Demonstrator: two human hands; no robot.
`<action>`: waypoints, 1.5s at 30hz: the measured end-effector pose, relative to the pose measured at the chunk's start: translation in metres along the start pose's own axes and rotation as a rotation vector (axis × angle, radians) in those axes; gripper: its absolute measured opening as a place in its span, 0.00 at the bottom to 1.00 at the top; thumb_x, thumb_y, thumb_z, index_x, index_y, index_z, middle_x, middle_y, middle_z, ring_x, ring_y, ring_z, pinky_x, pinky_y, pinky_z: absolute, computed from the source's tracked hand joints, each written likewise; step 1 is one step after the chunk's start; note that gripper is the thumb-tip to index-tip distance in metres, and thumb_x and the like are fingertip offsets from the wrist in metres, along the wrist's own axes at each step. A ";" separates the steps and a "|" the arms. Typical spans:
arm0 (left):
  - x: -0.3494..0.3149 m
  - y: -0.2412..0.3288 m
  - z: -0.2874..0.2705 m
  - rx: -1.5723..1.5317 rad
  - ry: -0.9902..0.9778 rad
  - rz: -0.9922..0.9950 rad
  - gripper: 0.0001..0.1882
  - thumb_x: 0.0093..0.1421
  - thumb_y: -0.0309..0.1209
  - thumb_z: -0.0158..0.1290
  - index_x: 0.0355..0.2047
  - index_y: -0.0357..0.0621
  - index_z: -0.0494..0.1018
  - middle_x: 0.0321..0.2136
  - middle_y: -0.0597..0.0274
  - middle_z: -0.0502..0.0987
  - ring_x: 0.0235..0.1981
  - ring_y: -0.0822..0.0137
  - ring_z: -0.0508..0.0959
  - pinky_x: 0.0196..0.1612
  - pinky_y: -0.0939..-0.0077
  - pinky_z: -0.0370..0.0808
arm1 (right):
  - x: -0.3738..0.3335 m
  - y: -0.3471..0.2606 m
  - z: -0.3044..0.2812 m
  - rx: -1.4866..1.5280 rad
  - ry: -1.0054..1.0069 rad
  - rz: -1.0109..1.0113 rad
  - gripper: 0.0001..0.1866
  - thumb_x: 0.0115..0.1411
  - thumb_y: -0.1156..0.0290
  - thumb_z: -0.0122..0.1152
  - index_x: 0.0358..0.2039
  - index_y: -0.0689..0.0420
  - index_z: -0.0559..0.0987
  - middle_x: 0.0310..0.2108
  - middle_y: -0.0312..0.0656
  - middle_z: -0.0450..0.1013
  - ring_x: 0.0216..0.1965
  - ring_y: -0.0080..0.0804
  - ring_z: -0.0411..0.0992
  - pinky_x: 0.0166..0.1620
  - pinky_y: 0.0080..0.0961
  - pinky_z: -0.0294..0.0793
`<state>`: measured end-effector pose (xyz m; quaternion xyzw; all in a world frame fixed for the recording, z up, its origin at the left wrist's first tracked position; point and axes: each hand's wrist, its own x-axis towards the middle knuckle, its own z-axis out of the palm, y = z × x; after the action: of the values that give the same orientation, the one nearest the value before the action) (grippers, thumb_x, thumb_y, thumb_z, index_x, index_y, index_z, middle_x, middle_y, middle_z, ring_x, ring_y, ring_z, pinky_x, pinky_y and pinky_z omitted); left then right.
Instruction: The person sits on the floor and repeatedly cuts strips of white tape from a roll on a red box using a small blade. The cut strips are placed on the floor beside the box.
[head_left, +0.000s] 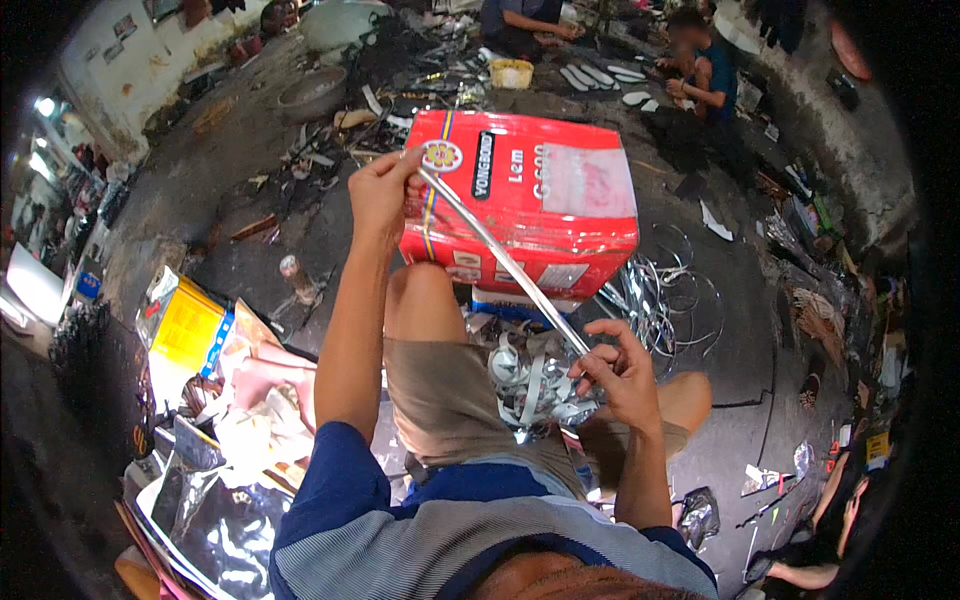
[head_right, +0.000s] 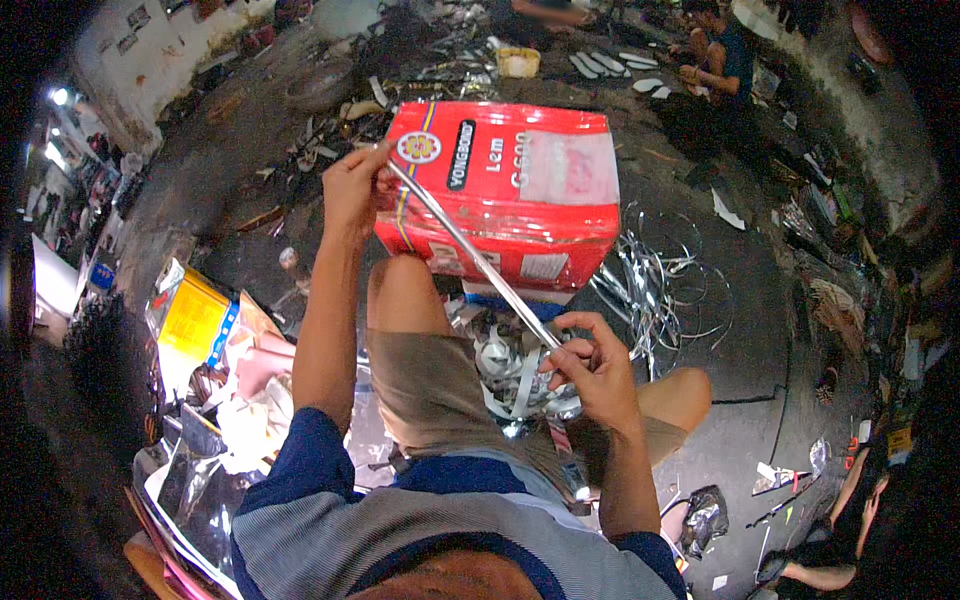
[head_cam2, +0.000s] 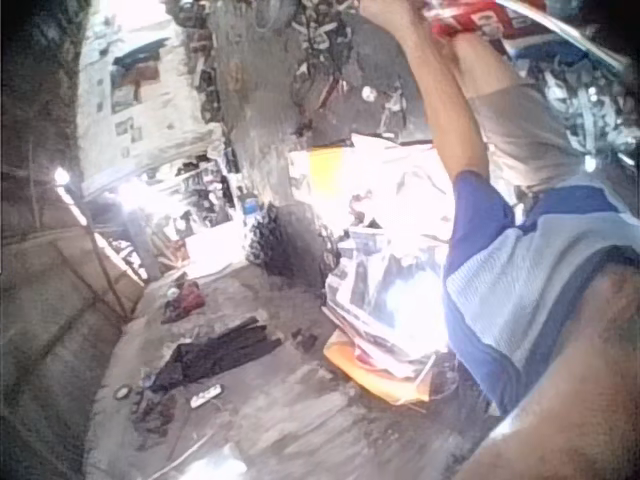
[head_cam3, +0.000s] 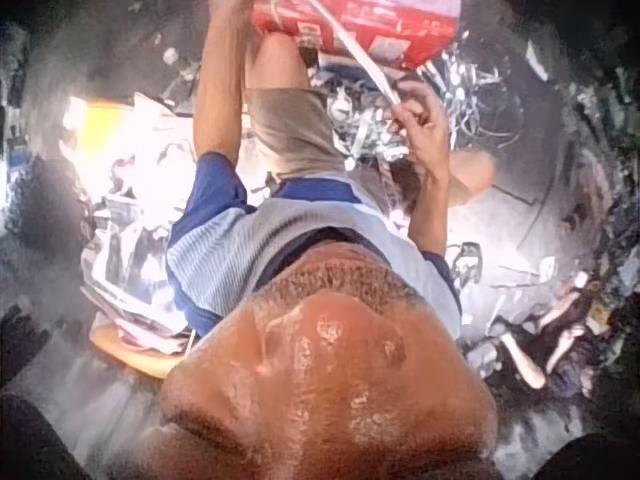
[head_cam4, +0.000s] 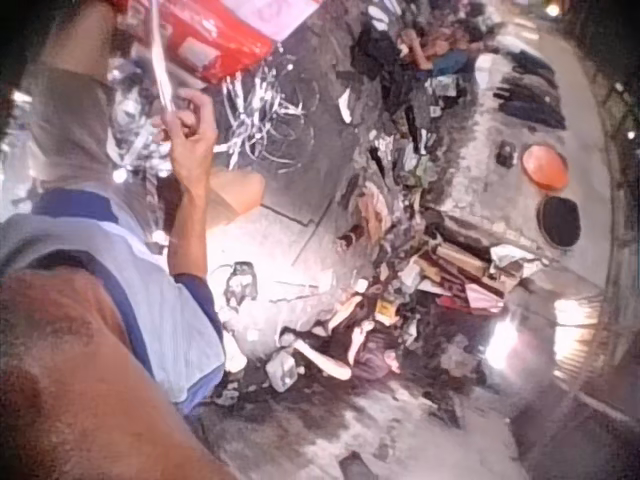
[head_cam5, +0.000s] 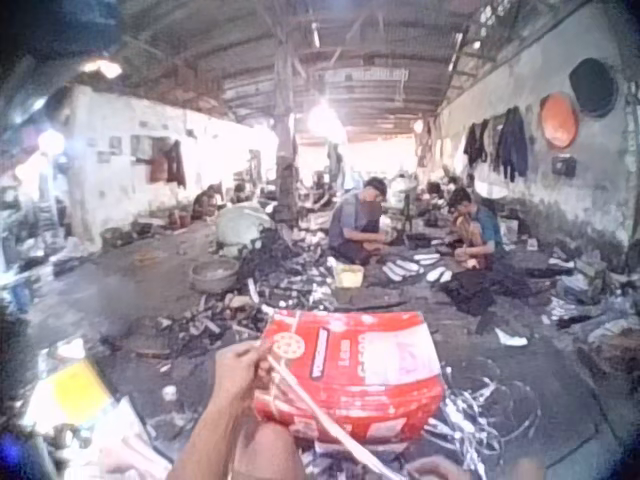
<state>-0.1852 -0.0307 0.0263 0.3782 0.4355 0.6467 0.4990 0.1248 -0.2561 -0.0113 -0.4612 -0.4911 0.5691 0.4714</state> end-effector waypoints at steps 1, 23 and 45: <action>0.002 -0.001 0.003 0.014 0.003 0.048 0.08 0.60 0.29 0.63 0.27 0.36 0.81 0.17 0.69 0.75 0.14 0.82 0.68 0.18 0.84 0.61 | -0.003 -0.002 -0.003 0.026 -0.064 0.014 0.12 0.66 0.75 0.59 0.48 0.63 0.74 0.33 0.46 0.80 0.32 0.27 0.79 0.34 0.23 0.80; -0.099 -0.054 0.067 -0.222 -0.658 -0.319 0.16 0.59 0.19 0.61 0.48 0.37 0.80 0.24 0.67 0.79 0.16 0.82 0.70 0.16 0.89 0.62 | 0.032 -0.008 -0.007 0.055 0.220 0.046 0.09 0.61 0.68 0.65 0.28 0.59 0.83 0.22 0.29 0.75 0.21 0.13 0.65 0.26 0.15 0.59; -0.059 -0.014 0.043 -0.234 -0.229 -0.038 0.13 0.67 0.30 0.55 0.32 0.30 0.80 0.21 0.61 0.78 0.13 0.80 0.65 0.15 0.85 0.58 | 0.014 0.010 -0.022 -0.189 0.044 0.018 0.11 0.64 0.66 0.64 0.39 0.62 0.83 0.40 0.40 0.79 0.36 0.22 0.76 0.33 0.18 0.75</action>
<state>-0.1285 -0.0789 0.0239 0.3804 0.3048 0.6361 0.5981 0.1435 -0.2407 -0.0236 -0.5205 -0.5279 0.5142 0.4312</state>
